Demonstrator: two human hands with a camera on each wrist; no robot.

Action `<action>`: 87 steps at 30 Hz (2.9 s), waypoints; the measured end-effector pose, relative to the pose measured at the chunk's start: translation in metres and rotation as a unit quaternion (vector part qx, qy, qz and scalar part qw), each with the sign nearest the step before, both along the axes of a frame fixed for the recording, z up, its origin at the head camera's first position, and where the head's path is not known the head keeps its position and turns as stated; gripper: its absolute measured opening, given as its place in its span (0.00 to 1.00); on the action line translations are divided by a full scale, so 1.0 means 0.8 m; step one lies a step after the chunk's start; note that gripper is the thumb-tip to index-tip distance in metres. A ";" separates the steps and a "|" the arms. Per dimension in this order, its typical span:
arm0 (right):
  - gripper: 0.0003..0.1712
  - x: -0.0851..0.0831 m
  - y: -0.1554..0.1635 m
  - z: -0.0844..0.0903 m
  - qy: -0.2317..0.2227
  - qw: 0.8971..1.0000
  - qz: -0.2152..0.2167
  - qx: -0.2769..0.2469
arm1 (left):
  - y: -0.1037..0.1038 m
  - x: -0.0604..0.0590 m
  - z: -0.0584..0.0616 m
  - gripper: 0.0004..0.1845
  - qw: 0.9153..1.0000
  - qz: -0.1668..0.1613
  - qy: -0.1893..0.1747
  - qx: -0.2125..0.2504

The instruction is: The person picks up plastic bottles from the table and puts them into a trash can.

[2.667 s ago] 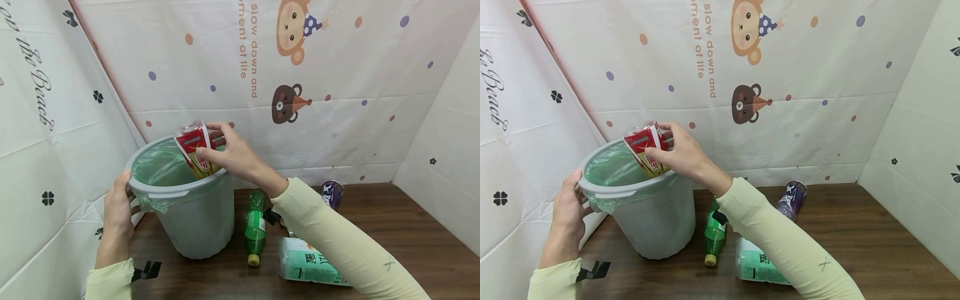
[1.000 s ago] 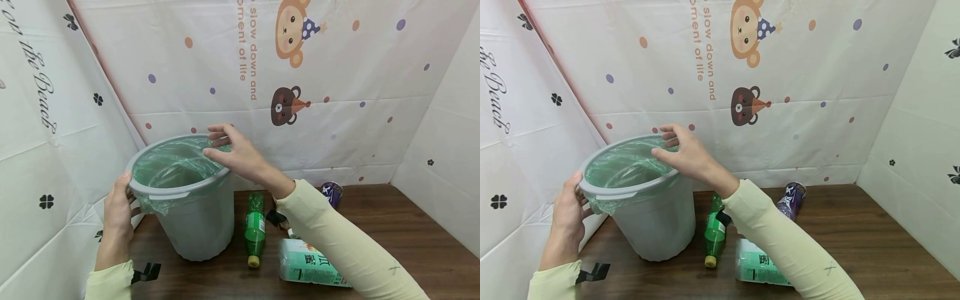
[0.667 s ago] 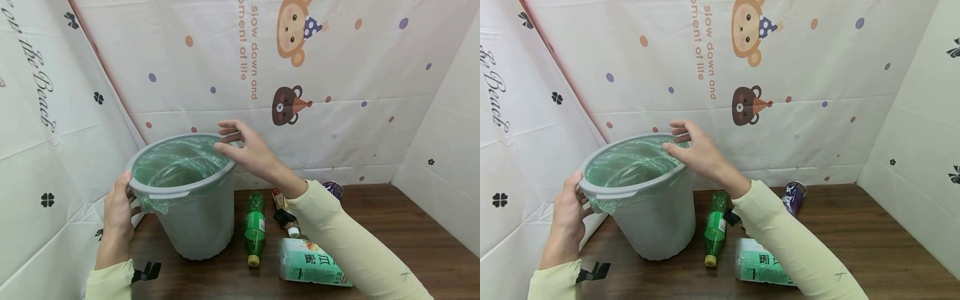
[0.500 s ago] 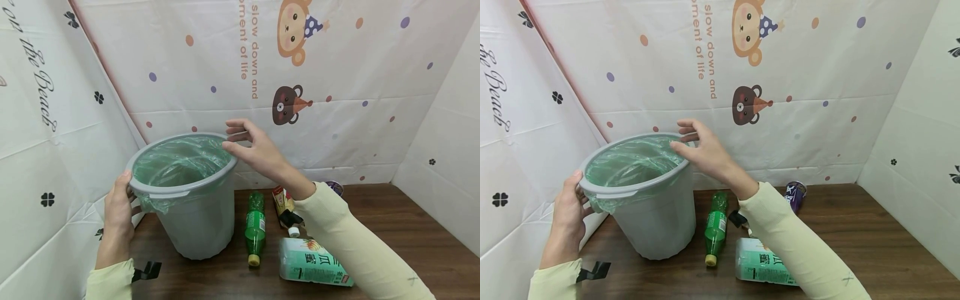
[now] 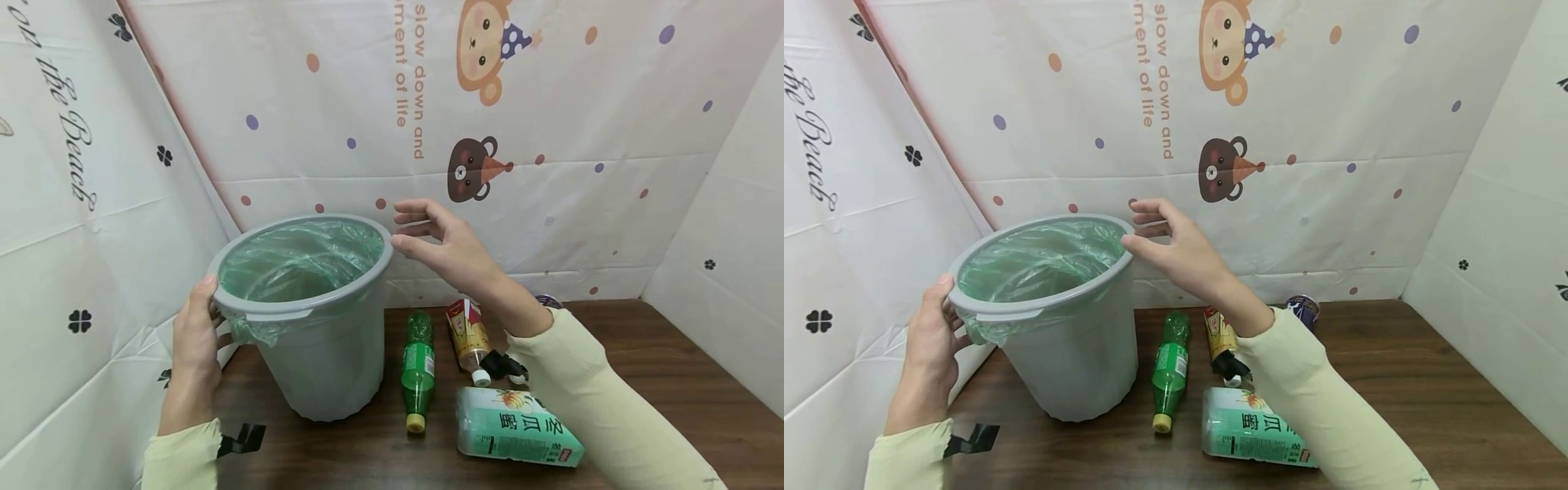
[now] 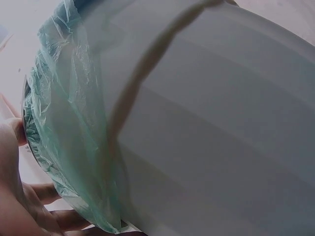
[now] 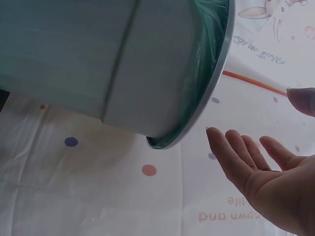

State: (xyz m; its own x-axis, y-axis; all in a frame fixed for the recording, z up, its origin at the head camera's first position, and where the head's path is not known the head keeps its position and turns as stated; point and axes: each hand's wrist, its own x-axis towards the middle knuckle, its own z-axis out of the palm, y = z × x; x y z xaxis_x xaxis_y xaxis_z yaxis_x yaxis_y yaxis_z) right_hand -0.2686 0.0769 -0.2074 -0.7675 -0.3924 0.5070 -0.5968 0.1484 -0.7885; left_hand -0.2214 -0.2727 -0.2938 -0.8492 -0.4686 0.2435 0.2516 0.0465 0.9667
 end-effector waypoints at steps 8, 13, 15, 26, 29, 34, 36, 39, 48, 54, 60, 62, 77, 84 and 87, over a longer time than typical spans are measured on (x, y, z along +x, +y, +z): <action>0.31 0.004 0.024 -0.009 -0.002 0.999 -0.007 0.042 | 0.002 -0.001 0.000 0.24 1.000 0.006 0.000 -0.003; 0.30 0.009 0.038 -0.013 -0.004 0.997 -0.008 0.082 | 0.000 -0.001 0.000 0.23 1.000 0.002 0.003 -0.002; 0.31 0.011 0.043 -0.015 0.001 0.994 -0.009 0.105 | 0.000 -0.001 0.001 0.23 1.000 0.000 0.004 -0.001; 0.31 0.023 0.071 -0.036 -0.002 0.979 -0.012 0.203 | -0.002 -0.001 0.001 0.23 1.000 -0.003 0.002 0.003; 0.30 0.026 0.077 -0.042 -0.004 0.978 -0.009 0.210 | -0.002 -0.001 0.000 0.23 1.000 -0.004 0.002 0.003; 0.31 0.031 0.086 -0.054 -0.004 0.971 -0.007 0.239 | -0.002 -0.001 0.000 0.24 1.000 -0.003 0.002 0.000; 0.32 0.032 0.088 -0.059 -0.002 0.967 -0.006 0.254 | -0.002 -0.001 0.000 0.24 1.000 -0.002 0.002 0.000; 0.33 0.034 0.091 -0.065 0.000 0.963 -0.001 0.270 | -0.002 -0.002 0.001 0.24 1.000 -0.001 0.002 0.002; 0.36 0.040 0.102 -0.080 -0.074 0.947 0.008 0.312 | -0.003 -0.001 0.001 0.23 1.000 -0.004 0.005 0.004; 0.37 0.042 0.108 -0.093 -0.137 0.936 0.020 0.322 | -0.003 -0.001 0.000 0.23 1.000 -0.004 0.007 0.003; 0.39 0.049 0.113 -0.105 -0.222 0.921 0.042 0.317 | -0.003 -0.001 0.000 0.23 1.000 -0.004 0.009 0.006; 0.39 0.049 0.115 -0.109 -0.219 0.920 0.056 0.320 | -0.003 -0.001 -0.001 0.23 1.000 -0.002 0.009 0.005; 0.50 0.044 0.130 -0.136 -0.188 0.880 0.073 0.430 | -0.003 -0.001 0.002 0.24 1.000 -0.003 0.004 0.004; 0.49 0.045 0.127 -0.142 -0.209 0.868 0.054 0.447 | -0.003 -0.002 0.001 0.24 1.000 -0.005 0.004 0.003; 0.46 0.045 0.126 -0.145 -0.210 0.864 0.045 0.456 | -0.003 -0.003 0.001 0.24 1.000 -0.002 0.002 0.005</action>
State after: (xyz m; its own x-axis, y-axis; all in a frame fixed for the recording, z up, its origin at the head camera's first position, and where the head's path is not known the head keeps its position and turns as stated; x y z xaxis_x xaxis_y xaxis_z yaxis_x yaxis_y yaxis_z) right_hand -0.2326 0.1779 -0.3235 -0.7541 -0.5491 -0.3604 -0.3277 0.7901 -0.5180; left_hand -0.2242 -0.2748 -0.2932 -0.8499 -0.4677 0.2425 0.2564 0.0350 0.9659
